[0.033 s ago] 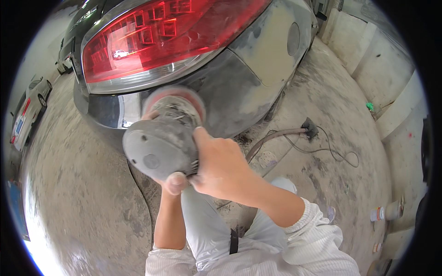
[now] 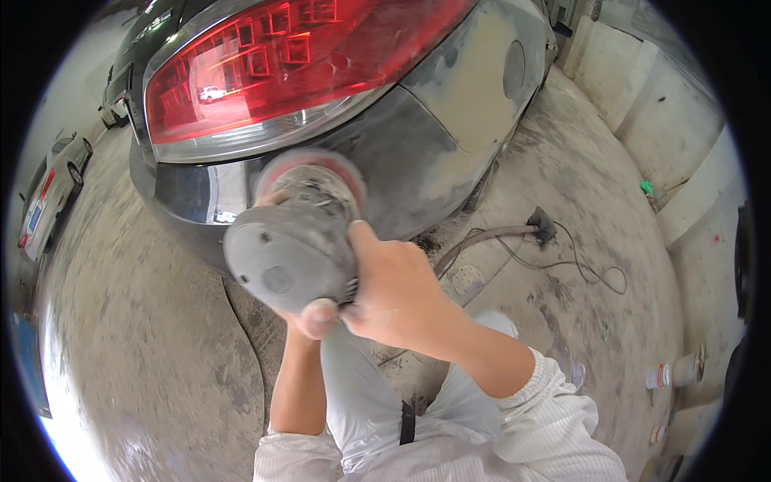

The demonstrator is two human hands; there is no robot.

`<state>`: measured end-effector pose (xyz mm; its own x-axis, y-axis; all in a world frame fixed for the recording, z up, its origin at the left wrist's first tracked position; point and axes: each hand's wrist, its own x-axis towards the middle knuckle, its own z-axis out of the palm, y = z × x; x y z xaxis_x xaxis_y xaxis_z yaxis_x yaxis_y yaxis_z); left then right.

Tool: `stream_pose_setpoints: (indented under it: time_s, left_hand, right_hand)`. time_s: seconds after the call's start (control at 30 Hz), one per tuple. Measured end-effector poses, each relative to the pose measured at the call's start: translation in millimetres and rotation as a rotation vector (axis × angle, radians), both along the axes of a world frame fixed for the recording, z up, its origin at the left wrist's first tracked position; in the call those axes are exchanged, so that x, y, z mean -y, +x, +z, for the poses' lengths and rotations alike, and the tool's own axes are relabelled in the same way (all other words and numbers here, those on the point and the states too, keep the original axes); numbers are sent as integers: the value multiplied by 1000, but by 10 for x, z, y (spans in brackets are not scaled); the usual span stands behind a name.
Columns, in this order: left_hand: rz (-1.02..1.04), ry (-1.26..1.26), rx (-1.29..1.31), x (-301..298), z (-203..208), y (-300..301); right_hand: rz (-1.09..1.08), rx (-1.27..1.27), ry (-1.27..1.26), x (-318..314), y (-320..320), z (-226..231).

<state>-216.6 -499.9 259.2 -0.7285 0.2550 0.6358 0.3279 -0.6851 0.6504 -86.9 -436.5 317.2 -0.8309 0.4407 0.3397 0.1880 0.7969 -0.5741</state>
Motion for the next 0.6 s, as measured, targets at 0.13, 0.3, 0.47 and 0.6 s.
stream_pose_setpoints:
  time_s: [0.13,0.3,0.47,0.6]
  left_hand:
    - [-32,-43,-205,-265,53,144]
    - [49,-214,-518,-531,80,166]
    - [60,-2,-322,-281,-105,24]
    - [68,48,-91,-175,-196,58]
  right_hand:
    - [-55,-141,-58,-291,271,-103]
    - [-43,-401,-275,-478,379,-194]
    - [-37,-130,-111,-296,199,-208]
    - [21,-86,-89,-183,110,-168]
